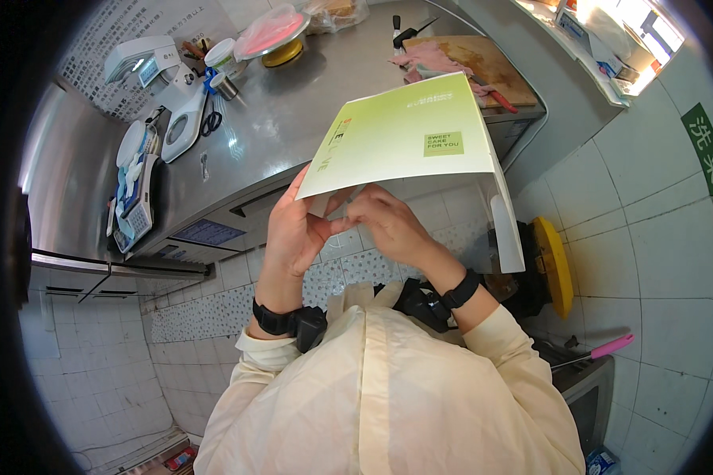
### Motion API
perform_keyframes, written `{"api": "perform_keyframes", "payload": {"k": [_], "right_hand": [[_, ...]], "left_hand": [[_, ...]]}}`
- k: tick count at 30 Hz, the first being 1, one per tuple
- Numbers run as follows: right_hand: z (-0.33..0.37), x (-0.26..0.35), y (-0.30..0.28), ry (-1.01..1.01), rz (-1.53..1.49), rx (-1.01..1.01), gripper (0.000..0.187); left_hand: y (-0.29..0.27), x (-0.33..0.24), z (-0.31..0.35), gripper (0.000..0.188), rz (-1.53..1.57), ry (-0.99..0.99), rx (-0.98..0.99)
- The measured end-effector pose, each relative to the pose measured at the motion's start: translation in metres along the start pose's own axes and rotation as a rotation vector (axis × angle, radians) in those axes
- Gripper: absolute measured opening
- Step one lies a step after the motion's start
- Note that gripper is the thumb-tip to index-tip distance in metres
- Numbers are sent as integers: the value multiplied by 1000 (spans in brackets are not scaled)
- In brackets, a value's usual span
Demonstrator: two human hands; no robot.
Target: The person assembles a white and green paper box by folding the flaps and securing them with tape. They then place the assembled box on a table and briefly sweep the floor with a broom and dustpan before opening a refrigerator.
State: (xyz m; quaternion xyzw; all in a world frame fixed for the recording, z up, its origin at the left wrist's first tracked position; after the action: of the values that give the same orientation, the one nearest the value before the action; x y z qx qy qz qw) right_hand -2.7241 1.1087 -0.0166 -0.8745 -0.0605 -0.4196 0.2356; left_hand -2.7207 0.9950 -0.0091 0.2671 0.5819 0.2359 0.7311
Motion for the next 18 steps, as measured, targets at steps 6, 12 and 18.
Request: {"api": "perform_keyframes", "payload": {"k": [6,12,18], "right_hand": [[-7,12,-10,67,-34,-57,16],[-7,4,-2,-79,-89,-11,19],[-2,3,8,-22,223,5,2]], "left_hand": [[5,-4,1,34,28,13,18],[6,2,-1,35,-35,-24,36],[-1,8,-4,36,-80,-44,-5]]}}
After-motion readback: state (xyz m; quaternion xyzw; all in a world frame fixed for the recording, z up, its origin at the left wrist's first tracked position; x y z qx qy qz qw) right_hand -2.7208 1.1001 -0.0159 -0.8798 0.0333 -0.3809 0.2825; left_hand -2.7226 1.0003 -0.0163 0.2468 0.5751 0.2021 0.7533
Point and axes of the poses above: each hand's wrist, its own z-axis away from the middle knuckle, its own y-axis out of the palm, x = y × z, the point moved 8 cm from there along -z, towards the middle knuckle, and after that the axes turned 6 degrees about z, right-handed, at the moved point
